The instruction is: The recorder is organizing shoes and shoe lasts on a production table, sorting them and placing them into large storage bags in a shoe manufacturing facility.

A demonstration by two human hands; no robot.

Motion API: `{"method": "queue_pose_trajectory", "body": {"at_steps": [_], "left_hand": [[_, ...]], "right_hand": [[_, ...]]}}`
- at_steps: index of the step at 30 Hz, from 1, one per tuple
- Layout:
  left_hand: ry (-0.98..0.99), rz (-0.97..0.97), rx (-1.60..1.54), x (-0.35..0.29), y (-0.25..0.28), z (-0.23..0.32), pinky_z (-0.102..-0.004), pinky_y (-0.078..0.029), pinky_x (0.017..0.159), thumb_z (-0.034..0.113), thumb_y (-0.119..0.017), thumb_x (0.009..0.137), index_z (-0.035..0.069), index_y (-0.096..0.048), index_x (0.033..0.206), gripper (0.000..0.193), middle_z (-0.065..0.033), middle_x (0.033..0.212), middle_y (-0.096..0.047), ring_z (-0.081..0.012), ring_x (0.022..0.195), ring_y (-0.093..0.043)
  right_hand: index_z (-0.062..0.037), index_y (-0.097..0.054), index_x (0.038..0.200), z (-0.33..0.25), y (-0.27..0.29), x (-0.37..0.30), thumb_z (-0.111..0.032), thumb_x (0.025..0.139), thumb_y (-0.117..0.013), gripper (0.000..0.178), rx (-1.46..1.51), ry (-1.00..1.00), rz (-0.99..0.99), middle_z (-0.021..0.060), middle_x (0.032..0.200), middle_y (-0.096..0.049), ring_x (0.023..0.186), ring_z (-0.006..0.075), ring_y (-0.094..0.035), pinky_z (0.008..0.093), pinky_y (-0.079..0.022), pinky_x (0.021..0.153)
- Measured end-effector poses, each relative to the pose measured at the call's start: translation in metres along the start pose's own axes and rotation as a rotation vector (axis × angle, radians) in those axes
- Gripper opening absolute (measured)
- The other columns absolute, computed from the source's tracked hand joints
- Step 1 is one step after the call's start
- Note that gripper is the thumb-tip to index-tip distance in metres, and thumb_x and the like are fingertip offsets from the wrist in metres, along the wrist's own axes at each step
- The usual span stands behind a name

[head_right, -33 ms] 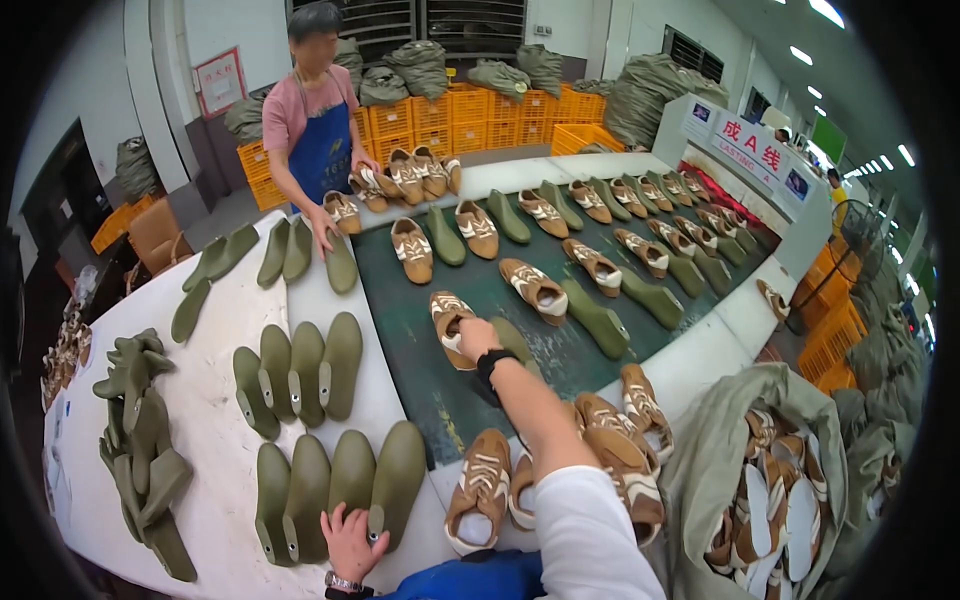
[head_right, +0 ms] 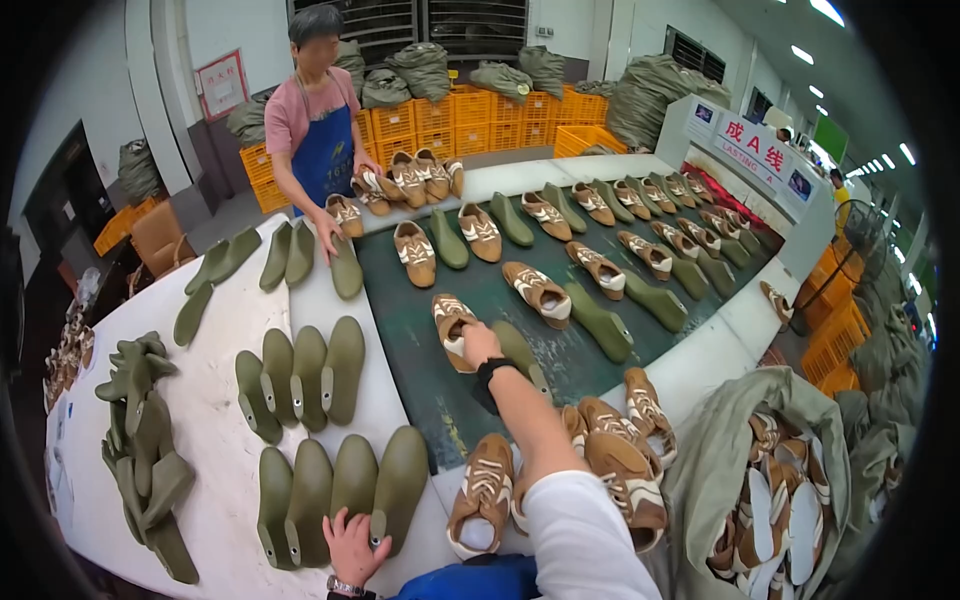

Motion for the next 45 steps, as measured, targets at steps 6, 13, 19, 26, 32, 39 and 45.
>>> {"method": "queue_pose_trajectory", "body": {"at_steps": [6,13,19,26,32,39,45], "left_hand": [[-0.004,-0.002,0.038,0.0,0.002,0.006,-0.0576,-0.024,0.1,0.04,-0.065,0.067,0.006,-0.06,0.1,0.048,-0.0062,0.102,-0.059,-0.032,0.112,-0.044],[-0.014,-0.056,0.043,0.009,0.003,0.006,-0.0578,-0.02,0.102,0.035,-0.064,0.071,0.006,-0.047,0.125,0.063,-0.008,0.095,-0.061,-0.0324,0.112,-0.044],[-0.099,-0.307,0.125,0.02,-0.004,0.02,-0.055,-0.027,0.099,0.03,-0.066,0.07,0.009,-0.031,0.138,0.079,-0.0115,0.075,-0.062,-0.0279,0.082,-0.058],[-0.097,-0.515,-0.033,0.056,-0.035,0.046,-0.0451,-0.049,0.058,0.035,-0.06,0.074,0.005,-0.02,0.139,0.082,-0.0179,0.064,-0.062,-0.0372,0.061,-0.061],[0.031,-0.442,-0.103,0.173,-0.098,0.068,-0.0449,-0.051,0.068,0.032,-0.058,0.074,0.012,-0.025,0.137,0.074,-0.0219,0.082,-0.065,-0.0374,0.077,-0.063],[0.239,-0.478,-0.157,0.215,-0.134,0.087,-0.0414,-0.048,0.084,0.03,-0.058,0.074,-0.001,-0.018,0.138,0.081,-0.0257,0.101,-0.061,-0.0374,0.095,-0.06],[0.356,-0.422,-0.136,0.209,-0.156,0.082,-0.0424,-0.046,0.086,0.024,-0.058,0.074,-0.003,-0.022,0.131,0.072,-0.0269,0.103,-0.06,-0.0383,0.098,-0.059]], "right_hand": [[-0.0143,-0.045,0.129,0.026,-0.052,-0.019,0.0,0.071,-0.055,0.061,-0.041,0.07,-0.398,0.0208,0.125,-0.042,0.11,0.037,-0.05,0.0407,-0.044,0.09],[-0.007,-0.059,0.114,-0.04,0.064,-0.108,-0.017,0.078,-0.059,0.037,-0.041,0.444,-0.686,0.0175,0.1,-0.064,0.091,0.0332,-0.061,0.0381,-0.048,0.08],[0.0004,-0.056,0.113,-0.08,0.066,-0.285,-0.024,0.08,-0.061,0.041,0.091,0.656,-0.991,0.0204,0.093,-0.064,0.086,0.0352,-0.061,0.0401,-0.049,0.074],[-0.0046,-0.054,0.114,-0.048,0.012,-0.375,-0.029,0.081,-0.061,0.041,0.005,0.388,-0.781,0.0205,0.096,-0.062,0.086,0.0376,-0.061,0.0452,-0.048,0.073],[-0.0046,-0.058,0.109,-0.029,0.001,-0.396,-0.028,0.083,-0.059,0.035,0.222,0.356,-0.855,0.0201,0.094,-0.063,0.087,0.0382,-0.06,0.0431,-0.047,0.077],[-0.0057,-0.062,0.103,-0.006,0.005,-0.4,-0.028,0.081,-0.058,0.031,0.342,0.284,-0.722,0.0194,0.091,-0.064,0.086,0.0375,-0.06,0.0434,-0.047,0.076],[-0.0054,-0.062,0.104,-0.012,0.006,-0.399,-0.027,0.08,-0.058,0.032,0.307,0.275,-0.751,0.0194,0.093,-0.064,0.087,0.0375,-0.06,0.043,-0.048,0.077]]}}
Point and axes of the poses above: each hand's wrist, its own x-axis towards the middle knuckle, its own y-axis out of the back of the hand, z = x × y, the point moved 6 cm from there along x, towards the middle knuckle
